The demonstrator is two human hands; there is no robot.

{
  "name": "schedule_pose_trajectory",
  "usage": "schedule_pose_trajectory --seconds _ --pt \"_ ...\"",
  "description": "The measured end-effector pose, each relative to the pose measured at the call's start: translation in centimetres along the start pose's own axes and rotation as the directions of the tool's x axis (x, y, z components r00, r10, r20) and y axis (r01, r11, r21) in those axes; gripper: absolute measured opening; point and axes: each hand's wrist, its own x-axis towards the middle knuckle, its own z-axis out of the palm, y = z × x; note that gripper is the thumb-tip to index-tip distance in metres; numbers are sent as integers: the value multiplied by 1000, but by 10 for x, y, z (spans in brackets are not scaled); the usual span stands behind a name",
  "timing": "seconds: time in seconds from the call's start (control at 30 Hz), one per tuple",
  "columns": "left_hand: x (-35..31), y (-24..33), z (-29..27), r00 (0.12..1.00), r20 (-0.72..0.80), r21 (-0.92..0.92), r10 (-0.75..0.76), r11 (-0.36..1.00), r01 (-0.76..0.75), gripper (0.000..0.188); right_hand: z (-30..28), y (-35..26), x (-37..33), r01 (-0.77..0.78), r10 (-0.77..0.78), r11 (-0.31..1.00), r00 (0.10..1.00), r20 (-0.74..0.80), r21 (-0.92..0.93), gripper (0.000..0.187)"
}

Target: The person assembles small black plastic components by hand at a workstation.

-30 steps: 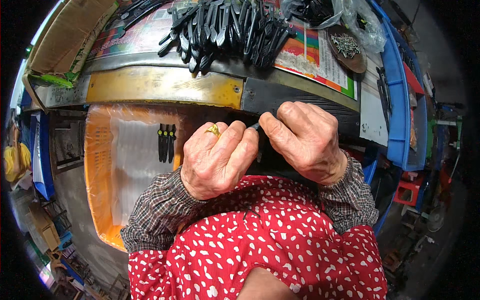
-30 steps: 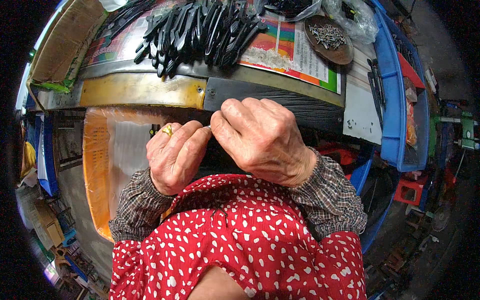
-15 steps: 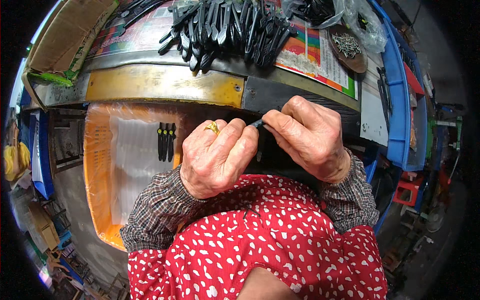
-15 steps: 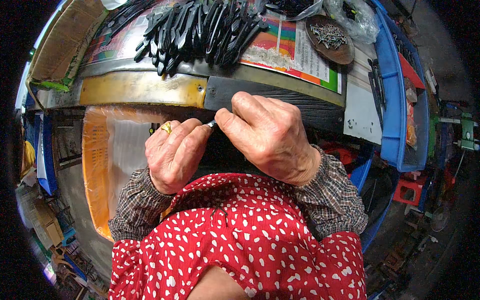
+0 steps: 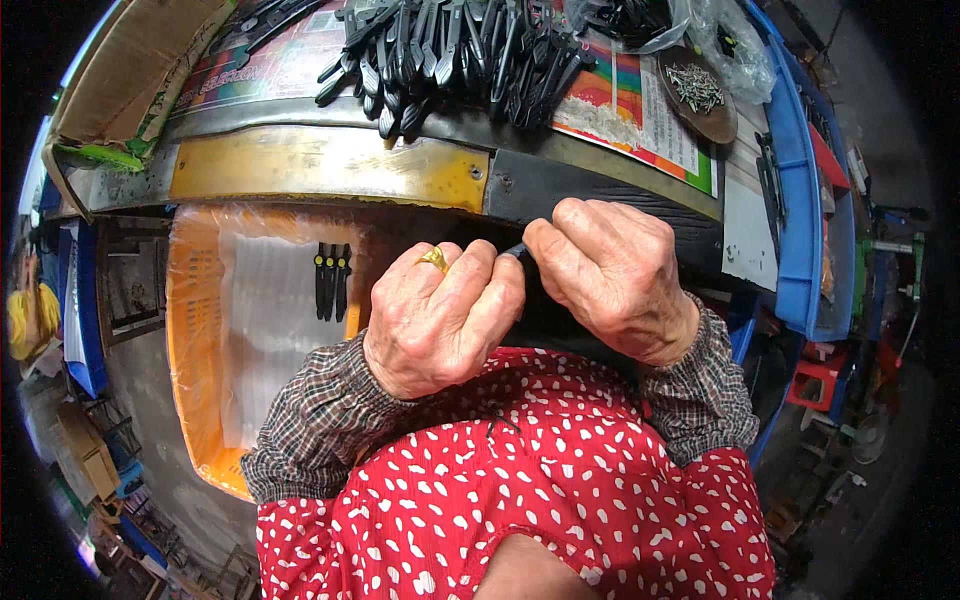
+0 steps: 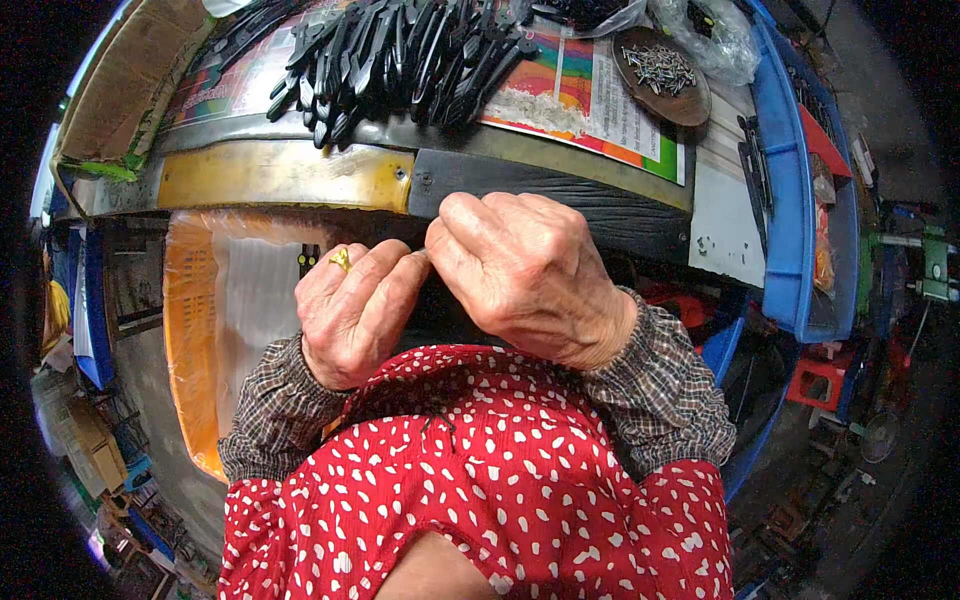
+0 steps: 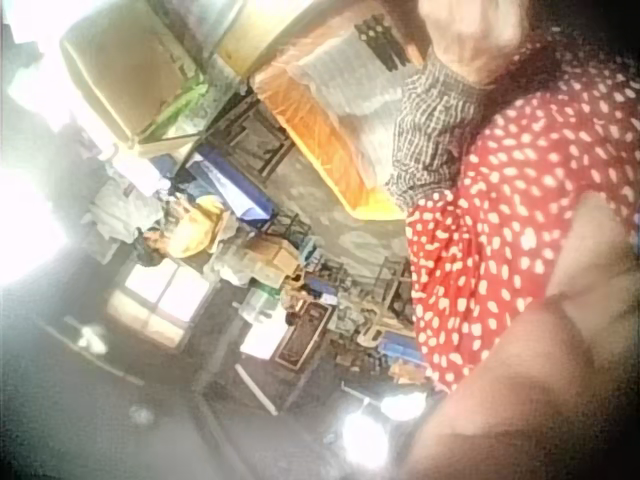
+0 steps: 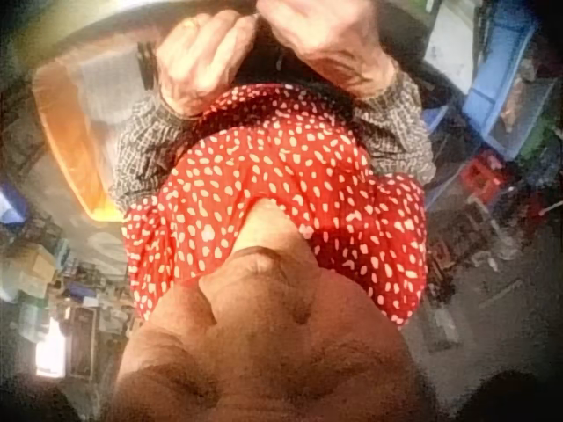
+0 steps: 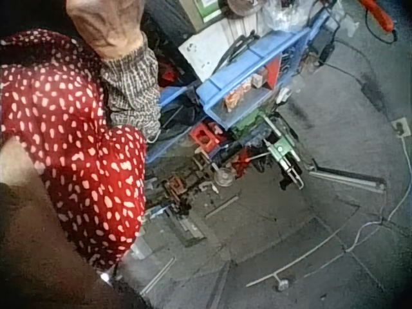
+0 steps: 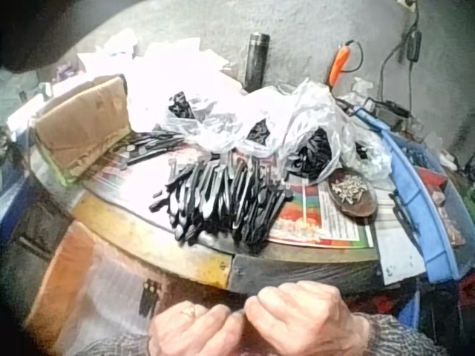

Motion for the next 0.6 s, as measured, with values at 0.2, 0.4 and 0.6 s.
schedule_pose_trajectory --seconds 0.2,0.4,0.6 --pt "1 -1 -2 998 13 -79 -66 995 67 24 -1 6 -4 -55 55 998 995 -85 0 24" --pt "-1 -1 0 990 -4 -181 -142 974 139 25 -2 8 -7 -95 106 991 986 -128 91 25" --pt "1 3 -4 961 26 -254 -275 928 272 25 -10 6 -6 -212 257 930 959 -120 302 23"
